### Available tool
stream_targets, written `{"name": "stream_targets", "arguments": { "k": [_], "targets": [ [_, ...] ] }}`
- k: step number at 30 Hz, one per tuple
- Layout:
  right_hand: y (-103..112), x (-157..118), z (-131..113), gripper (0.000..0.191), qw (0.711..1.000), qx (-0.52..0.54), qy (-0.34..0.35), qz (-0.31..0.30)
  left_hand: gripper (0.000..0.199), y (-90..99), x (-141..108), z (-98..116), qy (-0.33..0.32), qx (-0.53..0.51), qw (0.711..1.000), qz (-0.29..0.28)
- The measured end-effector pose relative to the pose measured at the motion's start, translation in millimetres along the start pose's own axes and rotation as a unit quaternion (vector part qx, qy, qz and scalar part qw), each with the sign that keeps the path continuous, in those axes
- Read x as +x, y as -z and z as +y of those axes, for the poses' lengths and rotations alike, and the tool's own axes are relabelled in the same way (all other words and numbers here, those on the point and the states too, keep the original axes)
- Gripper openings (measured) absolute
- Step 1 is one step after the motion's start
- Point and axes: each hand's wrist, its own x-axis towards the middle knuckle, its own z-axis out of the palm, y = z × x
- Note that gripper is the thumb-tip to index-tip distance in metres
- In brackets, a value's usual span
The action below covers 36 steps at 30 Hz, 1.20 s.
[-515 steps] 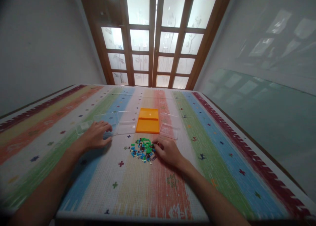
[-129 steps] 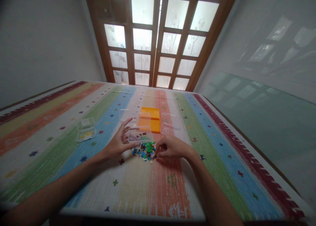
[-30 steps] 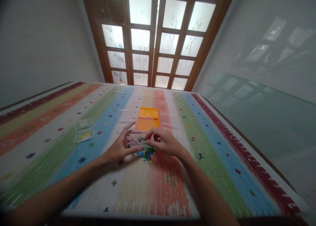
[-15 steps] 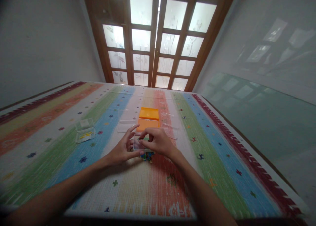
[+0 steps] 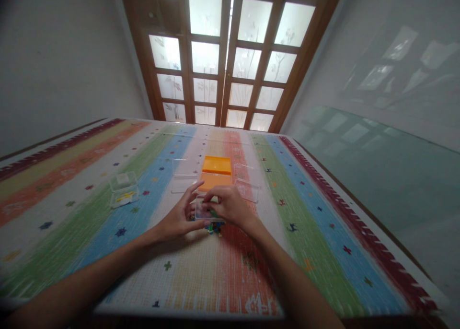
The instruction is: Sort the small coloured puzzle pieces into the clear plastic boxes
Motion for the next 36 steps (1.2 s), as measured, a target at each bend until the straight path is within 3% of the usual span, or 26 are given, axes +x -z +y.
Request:
{"name": "stream_targets", "arguments": {
  "k": [9,24,36],
  "targets": [
    [7.5,-1.8,-3.9,0.015,0.999,0.005,0.014,0.029,0.104,3.2,0.5,3.9,-0.006,0.023,1.0,0.005],
    [0.4,-6.2,-2.5,0.019,0.999,-0.043,-0.026,0.012,0.102,4.9,0.6,2.2,-0.015,0.017,1.0,0.004],
    [-1.7,-4.8,-7.3,0.013,0.999,0.008,0.04,-0.009,0.101,3.8,1.1,0.7,-0.025,0.007,1.0,-0.006]
  ]
}}
